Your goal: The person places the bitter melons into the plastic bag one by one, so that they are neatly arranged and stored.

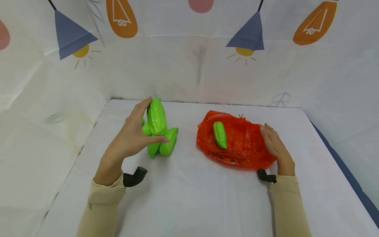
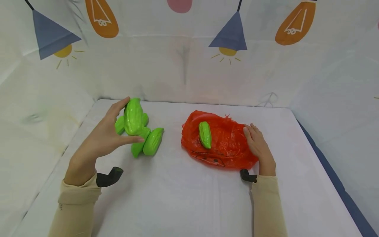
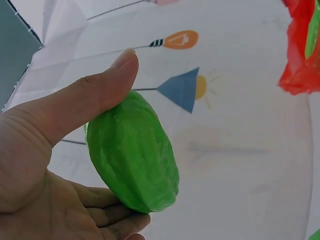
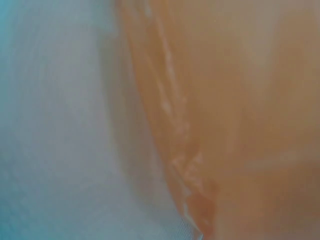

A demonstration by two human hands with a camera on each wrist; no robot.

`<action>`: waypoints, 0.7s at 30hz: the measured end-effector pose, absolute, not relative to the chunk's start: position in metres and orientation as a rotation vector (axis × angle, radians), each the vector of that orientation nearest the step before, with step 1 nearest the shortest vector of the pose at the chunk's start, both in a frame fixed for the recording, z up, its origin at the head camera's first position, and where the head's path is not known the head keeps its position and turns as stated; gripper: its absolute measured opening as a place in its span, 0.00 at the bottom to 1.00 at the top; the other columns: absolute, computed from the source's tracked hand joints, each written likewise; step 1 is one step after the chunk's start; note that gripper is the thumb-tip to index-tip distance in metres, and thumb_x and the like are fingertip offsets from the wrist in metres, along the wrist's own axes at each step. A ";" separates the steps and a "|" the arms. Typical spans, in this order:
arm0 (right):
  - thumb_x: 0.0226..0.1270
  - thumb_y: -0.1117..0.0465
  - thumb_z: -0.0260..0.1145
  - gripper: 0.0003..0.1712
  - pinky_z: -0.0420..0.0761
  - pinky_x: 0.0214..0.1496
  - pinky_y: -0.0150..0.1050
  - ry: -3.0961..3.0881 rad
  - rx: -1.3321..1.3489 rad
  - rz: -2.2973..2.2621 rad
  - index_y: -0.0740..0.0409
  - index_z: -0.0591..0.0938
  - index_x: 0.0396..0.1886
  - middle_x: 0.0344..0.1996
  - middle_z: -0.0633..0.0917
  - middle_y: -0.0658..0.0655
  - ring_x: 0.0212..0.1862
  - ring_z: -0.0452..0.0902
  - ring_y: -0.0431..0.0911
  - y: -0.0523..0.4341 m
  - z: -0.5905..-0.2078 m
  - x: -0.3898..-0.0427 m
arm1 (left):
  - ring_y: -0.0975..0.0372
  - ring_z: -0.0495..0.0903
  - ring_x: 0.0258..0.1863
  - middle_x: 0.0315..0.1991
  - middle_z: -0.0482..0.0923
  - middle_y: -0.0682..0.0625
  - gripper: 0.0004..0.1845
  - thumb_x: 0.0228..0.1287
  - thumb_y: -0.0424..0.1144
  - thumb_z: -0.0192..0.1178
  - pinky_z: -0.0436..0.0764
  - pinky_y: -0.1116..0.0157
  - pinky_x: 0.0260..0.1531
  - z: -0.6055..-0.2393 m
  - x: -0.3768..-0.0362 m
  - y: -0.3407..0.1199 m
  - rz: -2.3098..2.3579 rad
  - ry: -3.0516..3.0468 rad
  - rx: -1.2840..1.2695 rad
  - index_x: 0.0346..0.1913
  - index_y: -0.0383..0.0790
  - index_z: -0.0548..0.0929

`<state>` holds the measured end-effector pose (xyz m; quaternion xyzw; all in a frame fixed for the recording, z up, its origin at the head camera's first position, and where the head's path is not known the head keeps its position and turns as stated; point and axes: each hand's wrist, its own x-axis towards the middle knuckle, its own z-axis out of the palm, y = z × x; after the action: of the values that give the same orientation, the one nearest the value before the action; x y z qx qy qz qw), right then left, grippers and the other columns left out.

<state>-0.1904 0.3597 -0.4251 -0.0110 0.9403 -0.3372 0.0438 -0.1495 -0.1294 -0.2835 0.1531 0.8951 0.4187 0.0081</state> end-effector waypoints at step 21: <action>0.78 0.36 0.30 0.42 0.43 0.68 0.76 2.836 0.023 -1.004 0.60 0.54 0.77 0.77 0.43 0.71 0.76 0.36 0.71 0.361 -0.425 -0.193 | 0.62 0.51 0.76 0.77 0.51 0.57 0.65 0.39 0.44 0.82 0.58 0.51 0.73 -0.281 -0.119 -0.085 1.568 2.746 0.838 0.78 0.49 0.50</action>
<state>-0.1925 0.3609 -0.4250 0.0075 0.9406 -0.3328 0.0664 -0.1185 -0.0852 -0.2809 0.2555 0.8376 0.4784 -0.0647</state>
